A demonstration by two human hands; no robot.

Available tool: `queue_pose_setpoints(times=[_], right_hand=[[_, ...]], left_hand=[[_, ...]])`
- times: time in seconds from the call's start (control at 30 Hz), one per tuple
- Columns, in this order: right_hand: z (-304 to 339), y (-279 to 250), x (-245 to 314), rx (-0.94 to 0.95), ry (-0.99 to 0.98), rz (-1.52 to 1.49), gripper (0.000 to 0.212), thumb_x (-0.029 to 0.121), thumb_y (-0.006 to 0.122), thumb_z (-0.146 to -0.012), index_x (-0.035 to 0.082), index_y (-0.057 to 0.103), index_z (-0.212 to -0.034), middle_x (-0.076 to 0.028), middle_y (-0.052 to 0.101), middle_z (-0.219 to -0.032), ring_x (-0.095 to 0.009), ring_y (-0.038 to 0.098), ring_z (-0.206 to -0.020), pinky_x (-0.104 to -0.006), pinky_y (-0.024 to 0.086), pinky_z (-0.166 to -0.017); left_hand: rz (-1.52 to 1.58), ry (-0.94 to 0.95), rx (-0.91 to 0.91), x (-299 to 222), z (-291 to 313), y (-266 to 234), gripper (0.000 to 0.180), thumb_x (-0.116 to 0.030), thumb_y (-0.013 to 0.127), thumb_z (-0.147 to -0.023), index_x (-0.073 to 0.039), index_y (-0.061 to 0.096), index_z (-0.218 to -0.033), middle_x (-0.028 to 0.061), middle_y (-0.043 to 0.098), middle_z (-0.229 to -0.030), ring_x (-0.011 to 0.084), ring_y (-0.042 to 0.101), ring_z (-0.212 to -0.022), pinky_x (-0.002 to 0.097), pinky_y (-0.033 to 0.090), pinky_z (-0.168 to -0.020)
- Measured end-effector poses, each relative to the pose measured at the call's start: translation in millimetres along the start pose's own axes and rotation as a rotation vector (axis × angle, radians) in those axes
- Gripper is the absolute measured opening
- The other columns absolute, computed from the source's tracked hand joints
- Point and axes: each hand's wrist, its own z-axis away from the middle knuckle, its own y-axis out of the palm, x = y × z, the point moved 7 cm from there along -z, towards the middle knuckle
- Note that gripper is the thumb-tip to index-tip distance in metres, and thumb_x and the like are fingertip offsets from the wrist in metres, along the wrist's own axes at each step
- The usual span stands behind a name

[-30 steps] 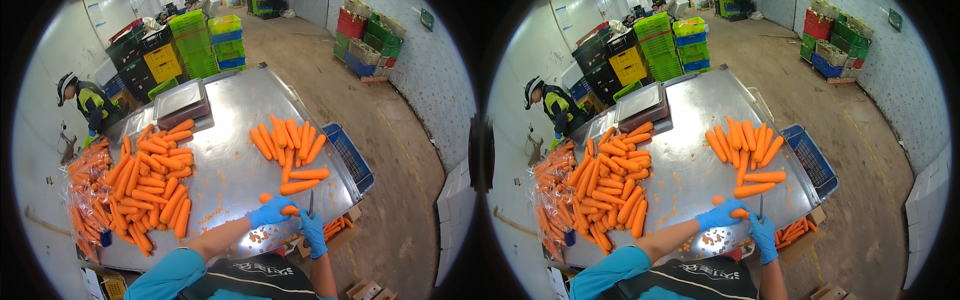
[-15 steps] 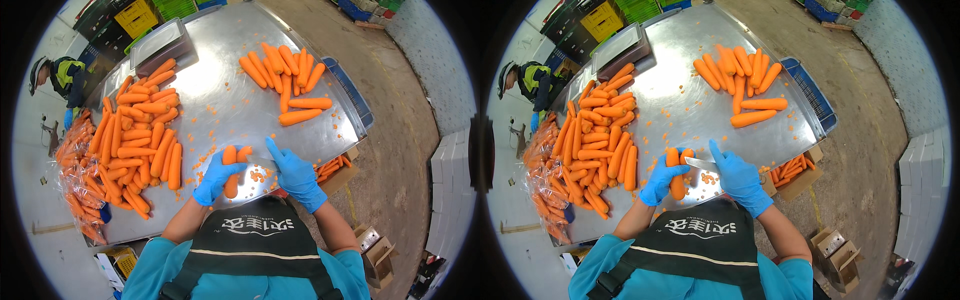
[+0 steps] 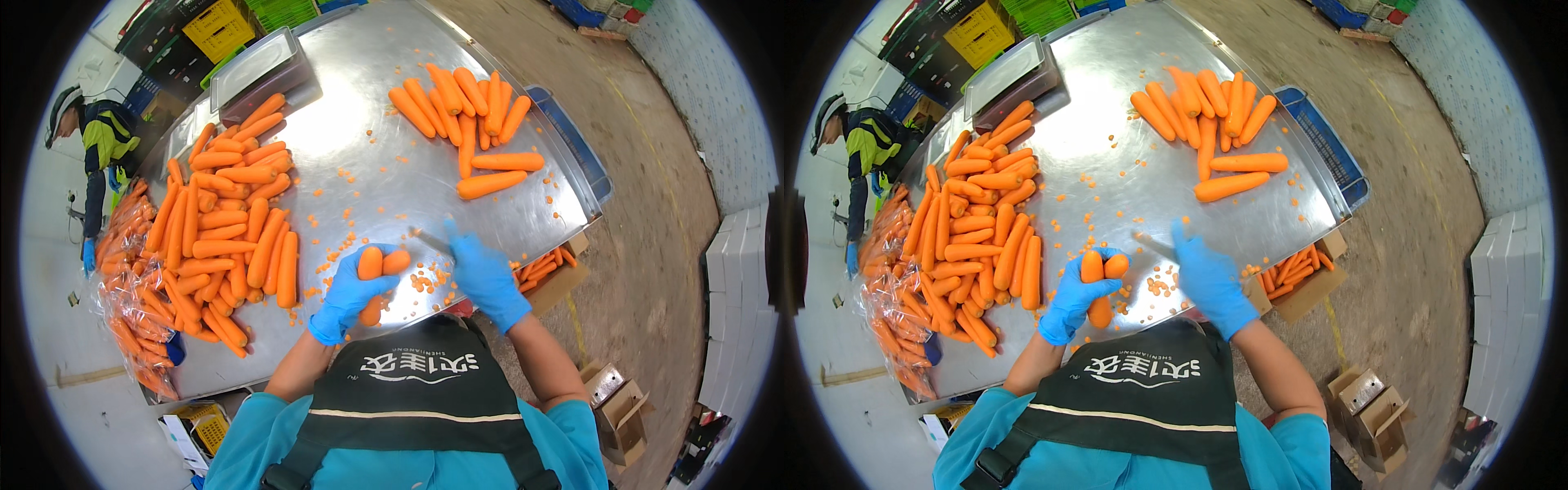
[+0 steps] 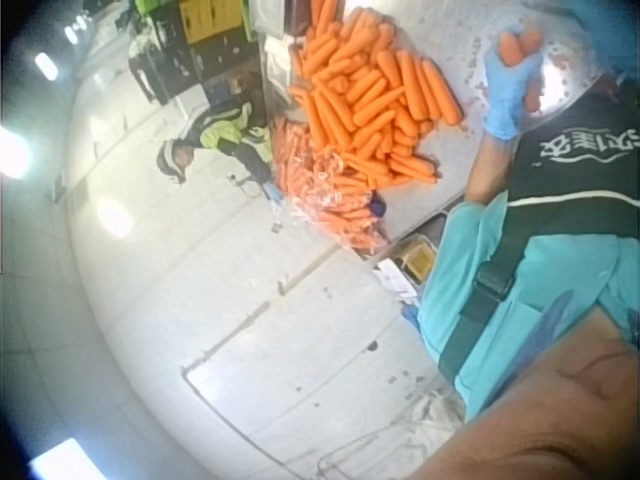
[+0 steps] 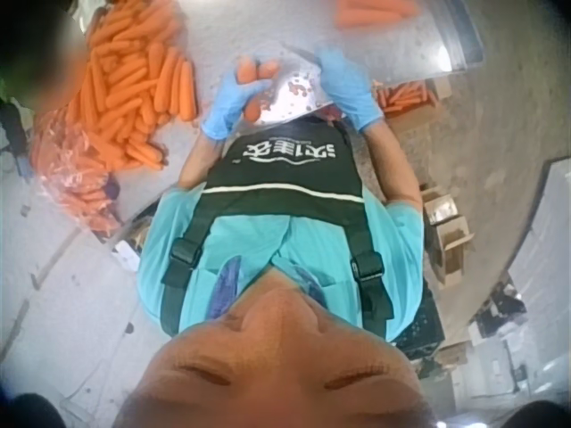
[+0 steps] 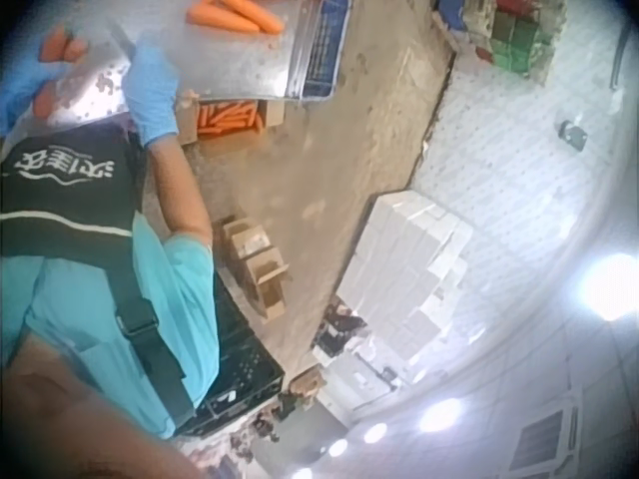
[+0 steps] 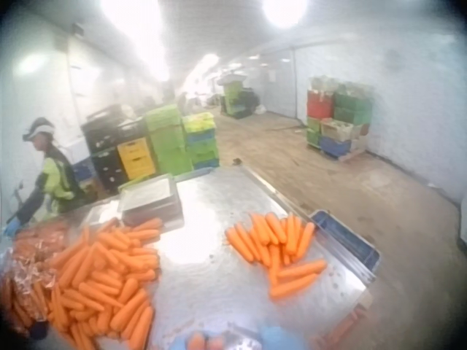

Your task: The person trims the ends of carrots using a knife and sorts them into piles on a metal table.

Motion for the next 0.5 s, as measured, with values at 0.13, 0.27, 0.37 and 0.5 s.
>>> queue_pose_setpoints(times=[0.13,0.27,0.37,0.5], right_hand=[[-3.2,-13.0,-9.4,-0.026,0.026,-0.07,0.069,0.007,0.06,-0.083,0.016,0.039,-0.147,-0.01,0.059,-0.091,-0.028,0.064,-0.071,-0.0387,0.052,-0.058],[-6.9,-26.4,22.1,0.051,-0.168,-0.109,0.065,0.009,0.061,-0.084,0.017,0.041,-0.146,-0.01,0.06,-0.087,-0.027,0.064,-0.068,-0.0374,0.051,-0.056],[-8.6,-23.7,33.2,0.076,-0.215,-0.113,0.063,0.012,0.062,-0.085,0.016,0.043,-0.145,-0.009,0.06,-0.085,-0.026,0.064,-0.066,-0.036,0.05,-0.052],[-13.3,-27.9,44.3,0.11,-0.228,-0.083,0.062,0.014,0.063,-0.086,0.016,0.044,-0.144,-0.009,0.061,-0.086,-0.025,0.065,-0.064,-0.0358,0.05,-0.049]], left_hand=[[-0.056,0.016,0.103,-1.0,-4.3,2.8,0.042,0.003,0.07,-0.071,-0.002,0.063,-0.113,0.0062,0.065,-0.104,0.0145,0.063,-0.094,0.0297,0.053,-0.084],[-0.063,-0.031,0.22,5.7,-5.1,3.3,0.04,0.003,0.069,-0.07,-0.002,0.063,-0.109,0.008,0.066,-0.105,0.0166,0.064,-0.097,0.0329,0.054,-0.086],[-0.031,0.016,0.322,4.4,-4.6,12.7,0.038,0.004,0.067,-0.07,-0.002,0.063,-0.108,0.0089,0.067,-0.101,0.0172,0.064,-0.097,0.0345,0.055,-0.085],[-0.097,0.065,0.29,2.3,-3.7,12.8,0.038,0.005,0.066,-0.07,-0.003,0.064,-0.107,0.0081,0.066,-0.101,0.0174,0.064,-0.095,0.0352,0.055,-0.085]])
